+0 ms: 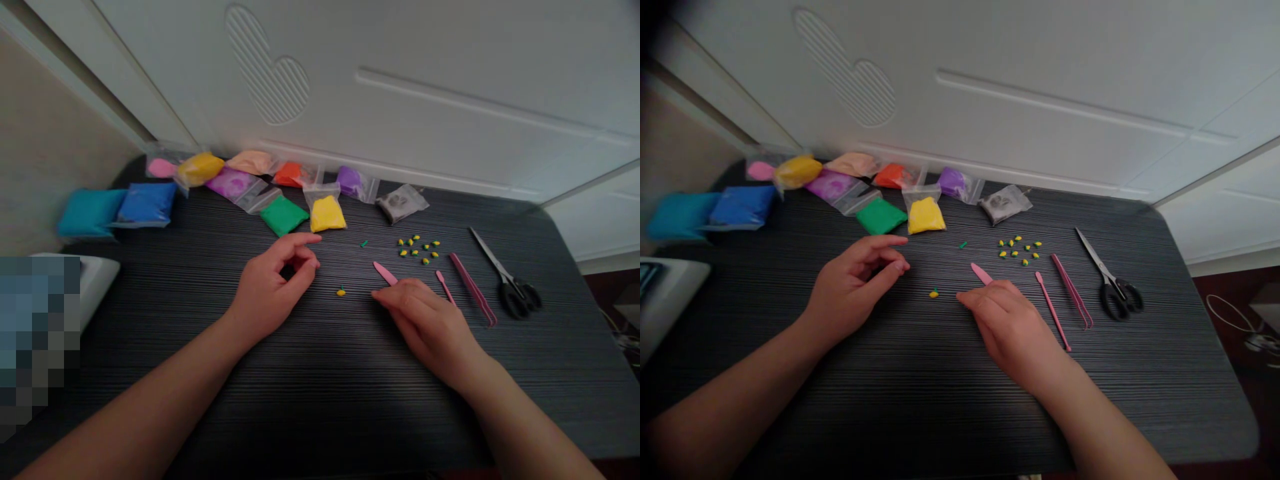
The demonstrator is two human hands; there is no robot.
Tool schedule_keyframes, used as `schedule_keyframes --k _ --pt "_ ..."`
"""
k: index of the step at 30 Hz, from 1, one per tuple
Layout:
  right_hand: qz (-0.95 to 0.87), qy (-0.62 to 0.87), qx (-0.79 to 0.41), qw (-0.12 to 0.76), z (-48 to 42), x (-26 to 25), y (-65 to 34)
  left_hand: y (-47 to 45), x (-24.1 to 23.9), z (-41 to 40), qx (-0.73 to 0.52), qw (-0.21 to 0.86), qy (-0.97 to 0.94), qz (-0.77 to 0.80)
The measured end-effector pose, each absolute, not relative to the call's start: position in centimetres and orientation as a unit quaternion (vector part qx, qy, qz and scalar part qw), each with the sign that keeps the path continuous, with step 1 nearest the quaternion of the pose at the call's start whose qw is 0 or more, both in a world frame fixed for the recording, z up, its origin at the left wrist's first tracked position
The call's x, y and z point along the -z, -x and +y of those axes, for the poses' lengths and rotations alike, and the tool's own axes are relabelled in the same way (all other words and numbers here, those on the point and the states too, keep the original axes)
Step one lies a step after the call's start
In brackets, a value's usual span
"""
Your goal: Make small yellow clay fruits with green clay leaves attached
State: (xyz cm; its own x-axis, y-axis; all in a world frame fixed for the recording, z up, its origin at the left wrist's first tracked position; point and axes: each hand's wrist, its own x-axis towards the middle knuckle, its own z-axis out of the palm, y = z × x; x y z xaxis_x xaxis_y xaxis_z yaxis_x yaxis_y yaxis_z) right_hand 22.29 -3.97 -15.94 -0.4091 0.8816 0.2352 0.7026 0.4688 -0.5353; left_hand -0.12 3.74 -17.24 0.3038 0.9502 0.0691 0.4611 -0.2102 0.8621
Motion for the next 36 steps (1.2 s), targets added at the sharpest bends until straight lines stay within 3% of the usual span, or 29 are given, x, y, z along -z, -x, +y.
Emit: schedule_keyframes --k 36 --pt "-0.820 0.484 -0.206 0.223 -4.2 15.1 -21.8 0.1 17.1 3.7 -0.313 0.384 -0.708 0.503"
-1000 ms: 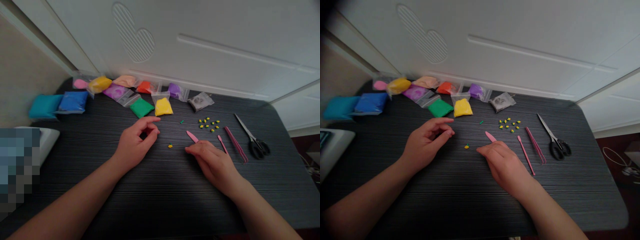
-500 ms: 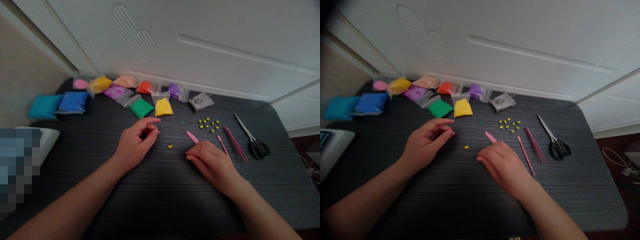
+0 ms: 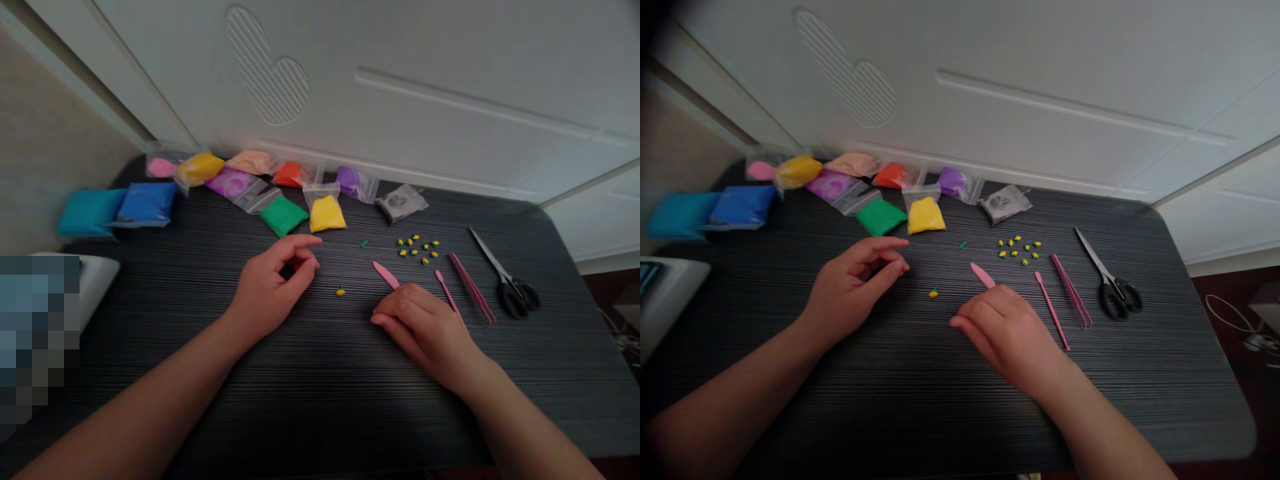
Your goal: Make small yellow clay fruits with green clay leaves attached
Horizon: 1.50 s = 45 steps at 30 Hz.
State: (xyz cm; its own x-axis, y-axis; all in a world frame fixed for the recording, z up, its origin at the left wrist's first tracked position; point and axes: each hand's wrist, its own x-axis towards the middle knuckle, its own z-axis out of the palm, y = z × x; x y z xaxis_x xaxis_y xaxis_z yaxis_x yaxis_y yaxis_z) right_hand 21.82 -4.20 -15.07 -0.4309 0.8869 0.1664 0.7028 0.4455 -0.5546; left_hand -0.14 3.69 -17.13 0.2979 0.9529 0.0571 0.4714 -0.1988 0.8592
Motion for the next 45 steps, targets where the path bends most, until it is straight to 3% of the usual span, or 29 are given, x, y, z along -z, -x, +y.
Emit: schedule_keyframes --k 20,45 --pt "-0.818 0.503 -0.181 0.213 -4.22 14.90 -21.76 0.17 17.12 3.68 -0.310 0.375 -0.715 0.501" --pt "-0.803 0.490 -0.251 0.227 -4.32 15.14 -21.85 0.15 17.08 3.68 -0.311 0.379 -0.713 0.501"
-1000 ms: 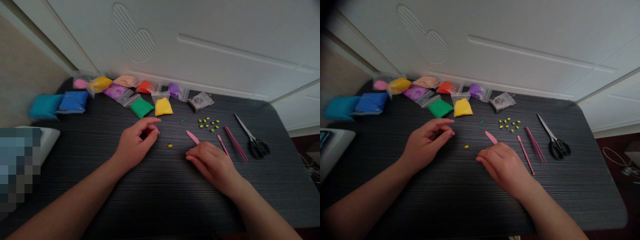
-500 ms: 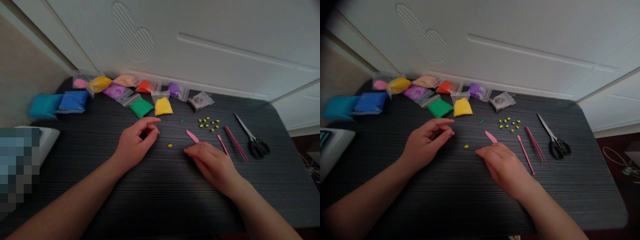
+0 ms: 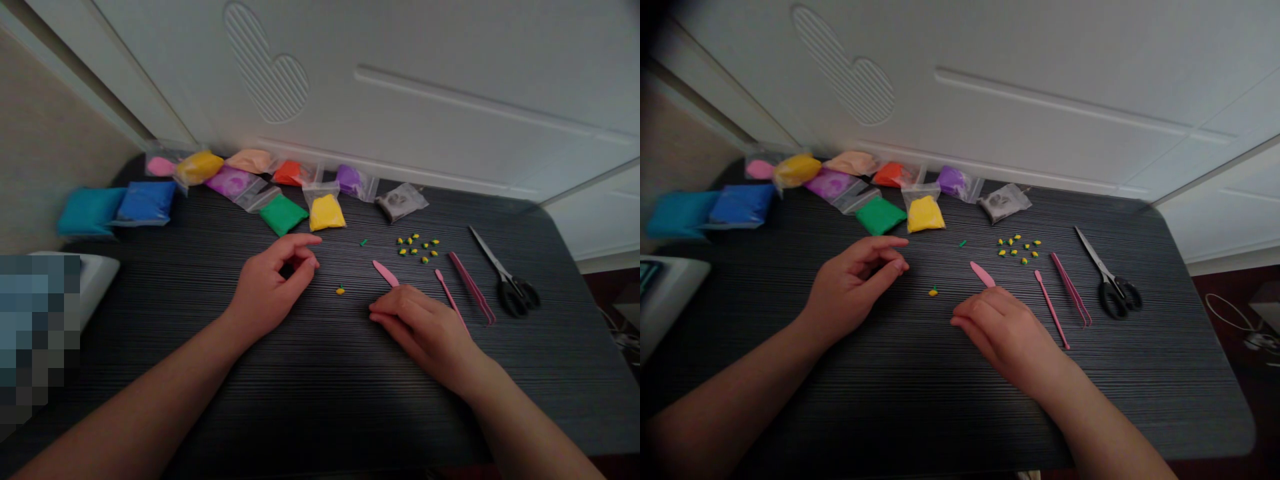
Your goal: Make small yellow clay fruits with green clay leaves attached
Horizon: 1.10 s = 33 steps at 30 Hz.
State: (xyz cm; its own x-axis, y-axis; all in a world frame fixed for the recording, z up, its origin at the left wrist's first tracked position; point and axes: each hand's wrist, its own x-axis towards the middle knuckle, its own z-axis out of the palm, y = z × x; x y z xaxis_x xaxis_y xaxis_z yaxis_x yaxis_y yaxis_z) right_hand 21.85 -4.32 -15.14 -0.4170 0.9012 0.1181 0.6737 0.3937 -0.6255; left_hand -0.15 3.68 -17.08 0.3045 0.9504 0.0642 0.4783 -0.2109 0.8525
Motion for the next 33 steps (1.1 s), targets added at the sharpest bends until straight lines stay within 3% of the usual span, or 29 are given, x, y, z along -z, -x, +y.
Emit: schedule_keyframes --k 33 --pt "-0.815 0.460 -0.266 0.231 -4.21 15.43 -21.91 0.14 17.25 3.70 -0.312 0.374 -0.715 0.501"
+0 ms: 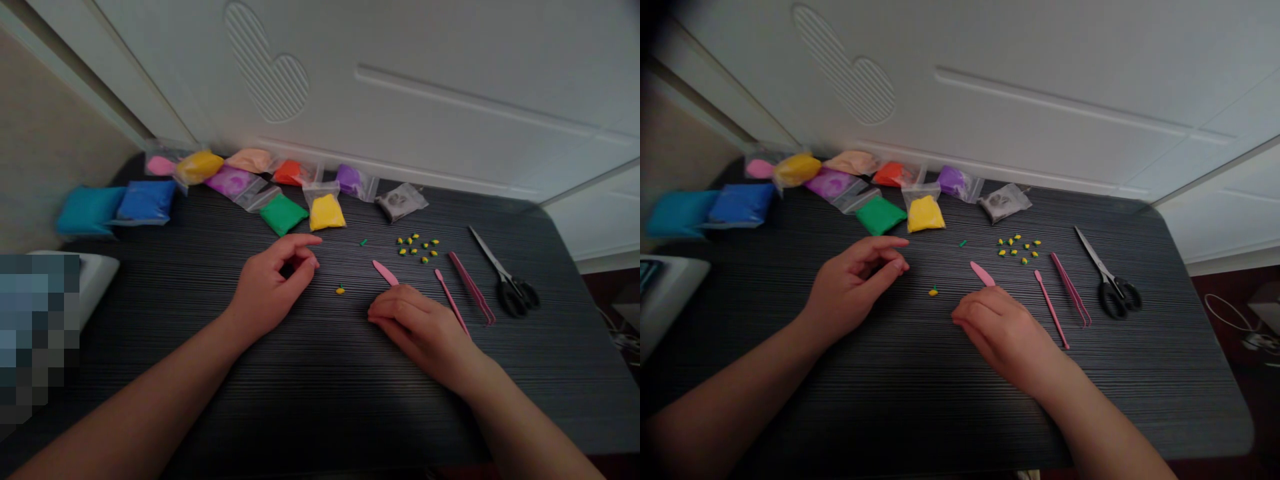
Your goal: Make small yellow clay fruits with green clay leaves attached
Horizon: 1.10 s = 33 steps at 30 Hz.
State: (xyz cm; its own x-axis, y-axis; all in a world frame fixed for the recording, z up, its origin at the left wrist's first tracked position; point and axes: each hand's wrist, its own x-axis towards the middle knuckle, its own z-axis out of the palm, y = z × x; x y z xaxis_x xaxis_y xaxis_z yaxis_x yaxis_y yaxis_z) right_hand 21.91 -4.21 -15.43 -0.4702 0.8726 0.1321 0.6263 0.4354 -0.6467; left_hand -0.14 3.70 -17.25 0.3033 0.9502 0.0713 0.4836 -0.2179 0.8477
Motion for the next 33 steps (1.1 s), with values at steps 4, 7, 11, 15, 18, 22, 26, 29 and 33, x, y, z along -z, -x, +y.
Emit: schedule_keyframes --k 4,7,11,15,18,22,26,29,33 --pt "-0.818 0.461 -0.263 0.221 -4.25 15.47 -22.08 0.13 17.25 3.71 -0.310 0.371 -0.715 0.504" --pt "-0.815 0.467 -0.263 0.219 -4.33 15.45 -22.09 0.14 17.23 3.70 -0.312 0.374 -0.714 0.503" --pt "-0.805 0.484 -0.269 0.214 -4.39 15.26 -21.87 0.18 17.27 3.68 -0.312 0.380 -0.713 0.501" --pt "-0.797 0.504 -0.259 0.210 -4.47 15.13 -21.85 0.22 17.30 3.68 -0.309 0.378 -0.714 0.502" --pt "-0.802 0.496 -0.251 0.221 -4.49 15.22 -22.00 0.22 17.24 3.68 -0.305 0.375 -0.716 0.504" --pt "-0.815 0.474 -0.245 0.227 -4.41 15.45 -22.13 0.16 17.11 3.65 -0.304 0.381 -0.713 0.503" --pt "-0.819 0.465 -0.242 0.234 -4.33 15.43 -22.04 0.13 17.05 3.64 -0.303 0.376 -0.715 0.506" --pt "-0.817 0.471 -0.238 0.233 -4.32 15.22 -21.94 0.16 17.10 3.65 -0.305 0.376 -0.715 0.505" --pt "-0.812 0.485 -0.221 0.235 -4.35 15.15 -21.89 0.18 17.21 3.64 -0.308 0.375 -0.715 0.504"
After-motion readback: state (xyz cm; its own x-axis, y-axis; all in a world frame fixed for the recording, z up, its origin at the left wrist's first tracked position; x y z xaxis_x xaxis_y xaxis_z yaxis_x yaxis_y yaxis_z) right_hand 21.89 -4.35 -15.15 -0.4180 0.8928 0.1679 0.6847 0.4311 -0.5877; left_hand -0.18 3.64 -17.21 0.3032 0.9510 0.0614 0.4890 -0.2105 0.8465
